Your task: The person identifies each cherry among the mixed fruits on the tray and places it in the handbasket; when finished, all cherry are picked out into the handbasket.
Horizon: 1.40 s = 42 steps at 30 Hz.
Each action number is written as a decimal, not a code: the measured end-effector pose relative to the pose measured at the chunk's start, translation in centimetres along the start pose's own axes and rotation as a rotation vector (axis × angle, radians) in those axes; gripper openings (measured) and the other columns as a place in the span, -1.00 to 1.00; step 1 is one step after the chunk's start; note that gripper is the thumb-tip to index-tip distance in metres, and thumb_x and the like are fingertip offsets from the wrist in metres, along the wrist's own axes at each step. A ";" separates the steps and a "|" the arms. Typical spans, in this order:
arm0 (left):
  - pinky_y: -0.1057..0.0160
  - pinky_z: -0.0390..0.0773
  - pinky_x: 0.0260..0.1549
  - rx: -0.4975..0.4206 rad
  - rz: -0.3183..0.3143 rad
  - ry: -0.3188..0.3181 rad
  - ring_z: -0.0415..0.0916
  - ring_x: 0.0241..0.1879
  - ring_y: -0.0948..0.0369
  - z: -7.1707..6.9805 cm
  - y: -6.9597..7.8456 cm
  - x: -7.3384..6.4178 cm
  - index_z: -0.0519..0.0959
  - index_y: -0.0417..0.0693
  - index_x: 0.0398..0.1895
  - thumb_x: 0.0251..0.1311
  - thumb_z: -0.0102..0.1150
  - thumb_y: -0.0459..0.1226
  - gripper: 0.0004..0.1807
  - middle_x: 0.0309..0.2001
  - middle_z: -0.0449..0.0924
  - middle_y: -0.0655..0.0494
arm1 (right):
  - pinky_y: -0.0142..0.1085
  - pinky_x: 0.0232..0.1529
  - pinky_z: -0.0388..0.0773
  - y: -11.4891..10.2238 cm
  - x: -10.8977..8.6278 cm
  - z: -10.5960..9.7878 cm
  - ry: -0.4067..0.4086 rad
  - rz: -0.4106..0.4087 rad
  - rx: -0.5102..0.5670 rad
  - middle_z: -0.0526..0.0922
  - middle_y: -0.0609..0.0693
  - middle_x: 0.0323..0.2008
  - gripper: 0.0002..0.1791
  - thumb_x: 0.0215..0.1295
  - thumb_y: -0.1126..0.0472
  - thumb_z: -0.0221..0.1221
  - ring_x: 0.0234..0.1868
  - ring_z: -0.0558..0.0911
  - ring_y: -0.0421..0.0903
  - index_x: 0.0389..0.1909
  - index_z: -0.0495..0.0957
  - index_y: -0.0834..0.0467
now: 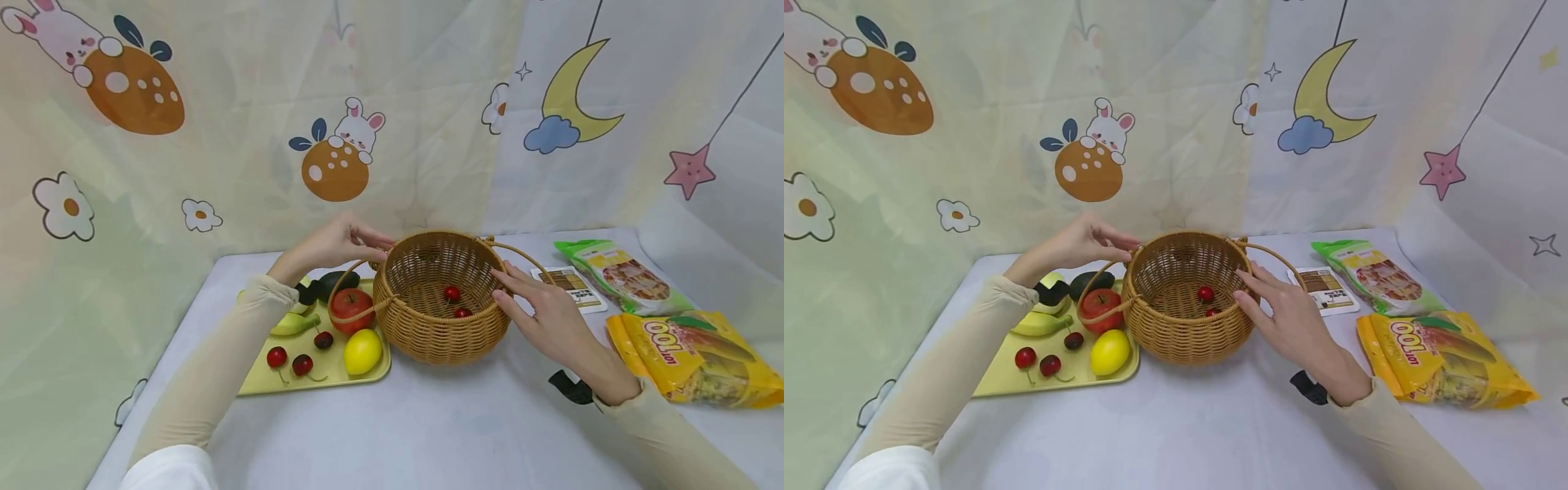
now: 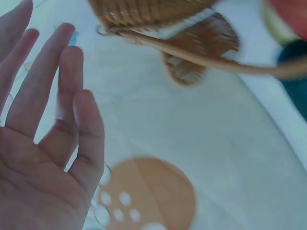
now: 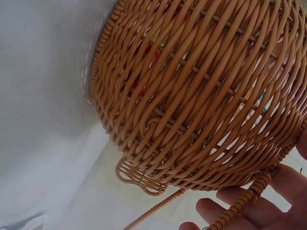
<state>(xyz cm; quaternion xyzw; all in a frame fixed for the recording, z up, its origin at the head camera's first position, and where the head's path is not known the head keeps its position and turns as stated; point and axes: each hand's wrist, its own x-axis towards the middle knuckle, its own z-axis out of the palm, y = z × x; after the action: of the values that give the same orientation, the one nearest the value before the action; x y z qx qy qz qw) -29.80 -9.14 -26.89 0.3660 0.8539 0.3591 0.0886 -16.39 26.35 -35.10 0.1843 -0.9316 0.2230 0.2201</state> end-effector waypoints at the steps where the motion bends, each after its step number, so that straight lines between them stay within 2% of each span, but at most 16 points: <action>1: 0.09 0.65 0.01 -0.002 -0.022 0.015 0.72 0.02 0.17 -0.2 -0.4 -0.8 0.71 -0.04 0.15 0.28 0.40 -0.21 -0.62 0.04 0.78 0.02 | -0.01 -0.20 0.62 0.0 0.0 0.0 -0.001 0.002 0.002 0.44 0.28 0.42 -0.49 0.55 0.00 0.11 -0.18 0.74 0.26 0.39 0.50 0.13; 3: 0.07 0.59 0.11 0.012 -0.063 0.043 0.67 0.12 0.16 -0.5 -1.1 -2.5 0.72 0.01 0.14 0.26 0.42 -0.19 -0.62 0.04 0.78 0.07 | 0.13 -0.03 0.63 0.0 0.0 -0.1 -0.005 0.006 0.009 0.44 0.28 0.42 -0.49 0.55 0.00 0.11 0.09 0.68 0.36 0.40 0.49 0.13; 5: 0.01 0.55 0.16 0.029 -0.095 0.066 0.62 0.18 0.13 -0.6 -1.8 -4.4 0.73 0.02 0.13 0.25 0.42 -0.17 -0.62 0.06 0.78 0.10 | 0.18 0.03 0.60 0.0 0.0 -0.1 -0.015 0.012 0.012 0.43 0.28 0.43 -0.48 0.56 -0.01 0.11 0.10 0.67 0.36 0.40 0.49 0.13; 7: -0.02 0.55 0.16 0.041 -0.124 0.082 0.62 0.19 0.11 -0.5 -2.6 -6.4 0.73 0.03 0.13 0.24 0.43 -0.16 -0.61 0.07 0.77 0.13 | 0.05 -0.10 0.63 0.0 0.0 -0.1 -0.025 0.016 0.005 0.42 0.28 0.43 -0.48 0.56 -0.02 0.10 -0.17 0.74 0.22 0.41 0.49 0.12; 9: 0.02 0.57 0.10 0.068 -0.146 0.103 0.62 0.14 0.11 -0.3 -3.4 -8.5 0.74 0.06 0.12 0.23 0.44 -0.14 -0.62 0.07 0.78 0.16 | -0.10 -0.27 0.56 0.0 0.0 -0.1 -0.028 0.016 -0.005 0.42 0.27 0.44 -0.48 0.56 -0.03 0.10 -0.48 0.63 0.02 0.41 0.48 0.11; 12: 0.15 0.57 -0.02 0.104 -0.182 0.136 0.61 0.04 0.14 0.3 -4.5 -11.6 0.75 0.12 0.09 0.20 0.46 -0.12 -0.63 0.02 0.80 0.18 | -0.16 -0.34 0.50 0.0 0.0 -0.2 -0.023 0.014 -0.015 0.42 0.26 0.44 -0.48 0.56 -0.03 0.10 -0.56 0.54 -0.06 0.41 0.48 0.10; 15: 0.24 0.53 -0.07 0.133 -0.238 0.174 0.57 -0.02 0.17 0.9 -5.4 -14.9 0.77 0.18 0.06 0.19 0.47 -0.10 -0.65 -0.01 0.81 0.18 | 0.06 -0.13 0.63 -0.1 0.2 -0.2 -0.013 0.009 -0.006 0.42 0.27 0.43 -0.48 0.56 -0.02 0.11 -0.21 0.73 0.23 0.41 0.49 0.11; 18: 0.30 0.52 -0.13 0.158 -0.280 0.200 0.55 -0.09 0.26 1.5 -6.1 -17.9 0.78 0.14 0.05 0.19 0.47 -0.08 -0.65 -0.07 0.82 0.17 | 0.21 0.03 0.60 -0.1 0.2 -0.2 -0.013 0.011 0.007 0.42 0.28 0.43 -0.48 0.56 -0.02 0.11 0.15 0.64 0.38 0.40 0.49 0.13; 21: 0.36 0.51 -0.20 0.184 -0.312 0.210 0.50 -0.20 0.38 2.1 -6.8 -20.4 0.79 0.09 0.01 0.16 0.49 -0.09 -0.66 -0.16 0.83 0.23 | 0.19 -0.01 0.61 -0.1 0.2 -0.1 -0.016 0.009 0.008 0.42 0.28 0.43 -0.48 0.56 -0.02 0.11 0.10 0.66 0.38 0.41 0.49 0.12; 23: 0.37 0.52 -0.22 0.194 -0.319 0.212 0.50 -0.25 0.45 2.5 -7.1 -21.7 0.80 0.08 -0.01 0.14 0.50 -0.10 -0.66 -0.21 0.82 0.29 | 0.12 -0.12 0.63 -0.2 0.2 -0.1 -0.012 0.004 0.007 0.43 0.28 0.42 -0.48 0.55 -0.01 0.11 -0.06 0.71 0.34 0.40 0.49 0.13; 25: 0.37 0.52 -0.24 0.199 -0.318 0.216 0.50 -0.27 0.48 2.7 -7.3 -22.5 0.80 0.07 -0.02 0.13 0.50 -0.09 -0.66 -0.24 0.80 0.33 | 0.10 -0.15 0.63 -0.2 0.1 -0.1 -0.003 -0.001 0.006 0.45 0.28 0.41 -0.49 0.55 0.00 0.12 -0.15 0.72 0.32 0.40 0.50 0.13; 30: 0.36 0.52 -0.24 0.192 -0.334 0.226 0.50 -0.25 0.44 3.3 -7.7 -23.0 0.80 0.09 0.00 0.11 0.51 -0.06 -0.63 -0.29 0.74 0.36 | 0.20 -0.02 0.61 -0.1 0.0 -0.1 0.004 -0.002 0.016 0.45 0.28 0.41 -0.49 0.54 0.01 0.13 0.05 0.67 0.40 0.40 0.50 0.12; 33: 0.37 0.51 -0.23 0.180 -0.363 0.225 0.50 -0.22 0.38 3.6 -8.0 -22.9 0.79 0.11 0.01 0.10 0.52 -0.06 -0.62 -0.28 0.74 0.33 | 0.14 -0.09 0.63 0.0 -0.1 0.0 -0.004 -0.002 0.011 0.44 0.28 0.41 -0.49 0.54 0.01 0.13 -0.04 0.71 0.36 0.41 0.49 0.11; 37: 0.35 0.53 -0.22 0.199 -0.363 0.225 0.54 -0.17 0.31 4.0 -8.5 -22.7 0.79 0.13 0.02 0.10 0.53 -0.09 -0.62 -0.21 0.78 0.27 | -0.01 -0.29 0.61 -0.1 -0.1 0.0 -0.007 -0.002 -0.003 0.45 0.28 0.41 -0.49 0.55 0.00 0.13 -0.45 0.67 0.17 0.41 0.49 0.11; 40: 0.34 0.54 -0.23 0.229 -0.335 0.224 0.55 -0.18 0.31 4.2 -8.8 -22.3 0.78 0.11 0.03 0.09 0.53 -0.11 -0.61 -0.18 0.81 0.23 | 0.07 -0.17 0.65 -0.1 0.0 -0.1 -0.002 -0.002 -0.003 0.45 0.28 0.41 -0.49 0.54 0.02 0.14 -0.31 0.73 0.26 0.40 0.50 0.12; 42: 0.35 0.52 -0.29 0.231 -0.318 0.221 0.51 -0.24 0.34 4.4 -9.0 -22.0 0.78 0.08 0.03 0.09 0.54 -0.12 -0.60 -0.15 0.82 0.21 | 0.20 -0.01 0.63 -0.1 0.1 -0.1 0.001 0.001 -0.003 0.45 0.28 0.41 -0.49 0.52 0.03 0.15 -0.01 0.71 0.37 0.39 0.50 0.12</action>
<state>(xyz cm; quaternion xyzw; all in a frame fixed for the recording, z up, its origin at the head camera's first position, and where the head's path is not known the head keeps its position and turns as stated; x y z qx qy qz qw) -17.27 -26.12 -38.60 0.1929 0.9409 0.2783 0.0073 -16.43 26.29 -34.89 0.1835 -0.9319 0.2219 0.2205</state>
